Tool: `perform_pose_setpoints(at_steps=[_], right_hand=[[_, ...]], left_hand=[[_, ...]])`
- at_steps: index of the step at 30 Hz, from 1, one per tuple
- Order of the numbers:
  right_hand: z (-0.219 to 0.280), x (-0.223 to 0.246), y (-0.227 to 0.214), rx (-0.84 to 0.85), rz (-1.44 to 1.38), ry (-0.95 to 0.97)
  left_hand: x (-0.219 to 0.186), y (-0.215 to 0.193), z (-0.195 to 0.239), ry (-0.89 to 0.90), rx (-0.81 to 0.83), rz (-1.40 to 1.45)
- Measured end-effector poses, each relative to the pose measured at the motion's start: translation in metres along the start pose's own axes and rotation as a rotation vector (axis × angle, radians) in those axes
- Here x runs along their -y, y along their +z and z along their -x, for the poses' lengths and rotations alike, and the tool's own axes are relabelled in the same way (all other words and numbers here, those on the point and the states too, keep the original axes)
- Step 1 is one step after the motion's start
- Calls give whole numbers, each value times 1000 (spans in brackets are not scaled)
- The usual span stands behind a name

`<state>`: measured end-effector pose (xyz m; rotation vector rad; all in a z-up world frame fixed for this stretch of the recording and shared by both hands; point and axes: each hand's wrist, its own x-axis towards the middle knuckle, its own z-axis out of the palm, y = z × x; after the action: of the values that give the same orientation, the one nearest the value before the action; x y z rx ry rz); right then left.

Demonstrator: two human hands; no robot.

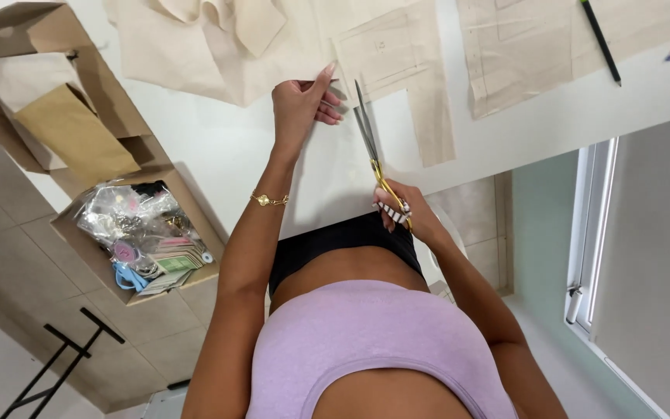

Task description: The person pets a dog, then uses gold-handled scissors to cut a piece of light-colored fabric along a drawn pattern on a white table. After cutting, the person uses a ruler and a pencil to draw straight lines and measurements on the fabric piece.

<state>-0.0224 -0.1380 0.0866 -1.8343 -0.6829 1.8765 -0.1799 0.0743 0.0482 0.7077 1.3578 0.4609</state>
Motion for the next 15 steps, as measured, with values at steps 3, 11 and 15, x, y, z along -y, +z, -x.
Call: perform_pose_setpoints(at_steps=[3, 11, 15], right_hand=[[-10, 11, -2, -5, -1, 14], [-40, -23, -14, 70, -208, -67], [-37, -5, -17, 80, -209, -83]], left_hand=[[1, 4, 1, -10, 41, -28], [30, -2, -4, 75, 206, -1], [32, 0, -7, 51, 184, 19]])
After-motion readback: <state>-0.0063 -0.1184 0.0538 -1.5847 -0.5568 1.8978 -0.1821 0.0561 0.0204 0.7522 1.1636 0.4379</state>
